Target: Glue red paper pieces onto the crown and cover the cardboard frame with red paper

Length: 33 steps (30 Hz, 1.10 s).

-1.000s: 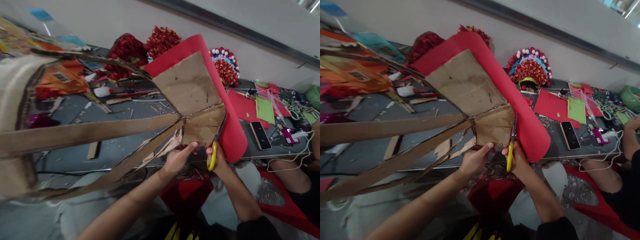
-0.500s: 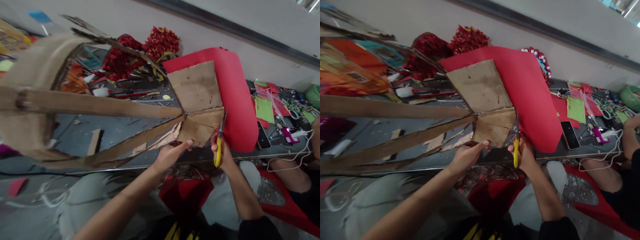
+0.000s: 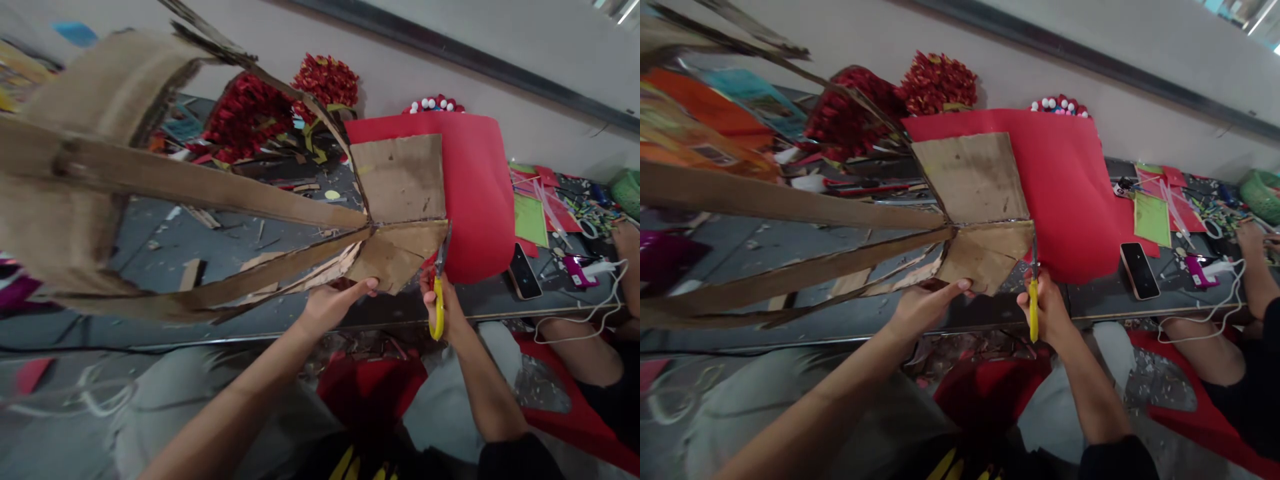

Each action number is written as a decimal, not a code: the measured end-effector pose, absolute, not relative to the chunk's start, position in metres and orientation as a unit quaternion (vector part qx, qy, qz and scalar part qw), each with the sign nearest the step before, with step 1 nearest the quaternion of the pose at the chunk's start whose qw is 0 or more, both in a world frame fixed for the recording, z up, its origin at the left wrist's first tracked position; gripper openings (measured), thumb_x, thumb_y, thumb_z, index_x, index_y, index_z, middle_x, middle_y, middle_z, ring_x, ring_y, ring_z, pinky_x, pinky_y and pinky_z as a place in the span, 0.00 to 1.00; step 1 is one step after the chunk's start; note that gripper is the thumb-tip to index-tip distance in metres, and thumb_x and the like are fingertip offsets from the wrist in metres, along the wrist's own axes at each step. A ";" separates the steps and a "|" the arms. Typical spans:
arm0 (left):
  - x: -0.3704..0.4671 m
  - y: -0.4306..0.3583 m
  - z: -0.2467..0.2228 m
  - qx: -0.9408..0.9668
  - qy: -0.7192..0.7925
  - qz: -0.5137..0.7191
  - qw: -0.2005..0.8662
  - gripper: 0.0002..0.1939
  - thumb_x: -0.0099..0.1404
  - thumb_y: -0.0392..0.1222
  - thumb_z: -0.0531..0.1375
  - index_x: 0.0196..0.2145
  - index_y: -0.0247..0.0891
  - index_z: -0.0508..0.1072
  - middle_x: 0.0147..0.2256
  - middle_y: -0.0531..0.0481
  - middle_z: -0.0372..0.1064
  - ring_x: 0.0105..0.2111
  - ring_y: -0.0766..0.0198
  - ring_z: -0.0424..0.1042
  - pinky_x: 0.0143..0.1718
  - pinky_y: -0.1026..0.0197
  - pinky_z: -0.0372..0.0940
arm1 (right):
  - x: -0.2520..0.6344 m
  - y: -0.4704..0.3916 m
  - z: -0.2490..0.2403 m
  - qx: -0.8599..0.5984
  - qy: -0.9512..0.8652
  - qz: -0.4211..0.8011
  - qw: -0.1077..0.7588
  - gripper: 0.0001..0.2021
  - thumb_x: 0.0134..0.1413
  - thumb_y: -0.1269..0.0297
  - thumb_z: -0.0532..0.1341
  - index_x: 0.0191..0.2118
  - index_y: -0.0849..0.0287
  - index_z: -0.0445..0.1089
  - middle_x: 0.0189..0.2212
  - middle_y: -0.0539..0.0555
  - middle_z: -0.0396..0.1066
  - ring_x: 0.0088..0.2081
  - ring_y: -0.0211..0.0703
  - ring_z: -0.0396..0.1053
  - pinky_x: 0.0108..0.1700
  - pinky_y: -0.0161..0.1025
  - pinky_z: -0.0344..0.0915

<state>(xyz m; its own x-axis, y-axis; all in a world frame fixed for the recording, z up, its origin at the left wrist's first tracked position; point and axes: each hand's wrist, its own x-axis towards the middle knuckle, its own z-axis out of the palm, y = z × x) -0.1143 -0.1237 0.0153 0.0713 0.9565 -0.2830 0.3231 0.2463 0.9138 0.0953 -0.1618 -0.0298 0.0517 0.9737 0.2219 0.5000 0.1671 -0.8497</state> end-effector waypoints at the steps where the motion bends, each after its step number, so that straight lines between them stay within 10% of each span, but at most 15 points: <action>1: -0.114 -0.124 0.017 0.533 0.605 0.306 0.507 0.19 0.45 0.60 0.61 0.15 0.40 0.74 0.20 0.48 0.72 0.35 0.51 0.74 0.38 0.58 0.66 | 0.095 -0.162 -0.029 -0.586 -0.629 0.277 0.429 0.22 0.54 0.44 0.55 0.43 0.58 0.63 0.32 0.55 0.69 0.33 0.43 0.69 0.33 0.36 0.68; 33: -0.124 -0.108 0.028 0.560 0.580 0.271 0.525 0.20 0.39 0.61 0.62 0.21 0.42 0.75 0.33 0.49 0.78 0.40 0.51 0.75 0.47 0.59 0.67 | 0.108 -0.156 -0.019 -0.559 -0.669 0.231 0.431 0.12 0.49 0.55 0.55 0.36 0.56 0.61 0.28 0.51 0.67 0.28 0.40 0.66 0.33 0.37 0.65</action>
<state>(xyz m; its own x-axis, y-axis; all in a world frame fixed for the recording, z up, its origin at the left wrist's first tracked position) -0.1235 -0.1085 0.0283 0.1802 0.9349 -0.3059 0.3655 0.2251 0.9032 0.1084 -0.1556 -0.0188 -0.0028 0.9477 0.3193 0.5490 0.2683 -0.7916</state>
